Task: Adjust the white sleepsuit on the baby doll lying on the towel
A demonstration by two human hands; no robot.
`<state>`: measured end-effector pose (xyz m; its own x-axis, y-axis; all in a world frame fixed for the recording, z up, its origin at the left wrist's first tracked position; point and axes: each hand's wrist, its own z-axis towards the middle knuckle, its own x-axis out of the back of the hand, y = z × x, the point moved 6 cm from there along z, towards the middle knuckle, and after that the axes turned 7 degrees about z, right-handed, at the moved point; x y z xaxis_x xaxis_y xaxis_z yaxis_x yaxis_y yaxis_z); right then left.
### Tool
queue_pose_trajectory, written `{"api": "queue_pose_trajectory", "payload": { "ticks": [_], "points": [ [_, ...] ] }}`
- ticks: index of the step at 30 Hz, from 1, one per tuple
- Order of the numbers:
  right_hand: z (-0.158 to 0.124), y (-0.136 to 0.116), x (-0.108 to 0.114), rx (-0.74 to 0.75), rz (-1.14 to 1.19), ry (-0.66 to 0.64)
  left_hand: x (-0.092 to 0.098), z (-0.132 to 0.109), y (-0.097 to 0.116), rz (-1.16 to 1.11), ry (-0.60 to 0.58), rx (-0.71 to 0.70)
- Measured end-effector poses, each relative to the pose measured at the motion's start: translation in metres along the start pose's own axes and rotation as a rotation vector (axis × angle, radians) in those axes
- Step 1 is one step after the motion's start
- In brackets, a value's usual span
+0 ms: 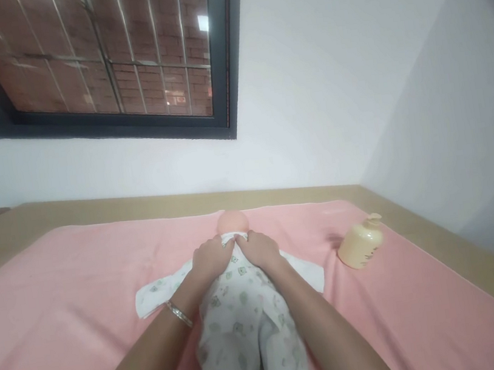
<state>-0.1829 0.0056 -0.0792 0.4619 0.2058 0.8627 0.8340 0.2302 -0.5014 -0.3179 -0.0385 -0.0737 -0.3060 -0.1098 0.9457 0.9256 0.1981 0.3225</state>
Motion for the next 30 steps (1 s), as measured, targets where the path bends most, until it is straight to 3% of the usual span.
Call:
{"api": "queue_pose_trajectory", "payload": {
  "ticks": [3,14,30],
  "points": [
    [0.0026,0.0033,0.0003,0.023,0.045,0.111,-0.0013,0.0019,-0.0018,-0.017,0.020,-0.013],
    [0.0041,0.0082,-0.0024,-0.005,0.076,0.223,-0.0053,0.0048,-0.0003,0.130,0.084,-0.030],
    [0.0028,0.0041,0.0000,-0.008,0.059,0.186,-0.0050,0.0052,-0.0009,0.170,0.099,-0.006]
  ]
}}
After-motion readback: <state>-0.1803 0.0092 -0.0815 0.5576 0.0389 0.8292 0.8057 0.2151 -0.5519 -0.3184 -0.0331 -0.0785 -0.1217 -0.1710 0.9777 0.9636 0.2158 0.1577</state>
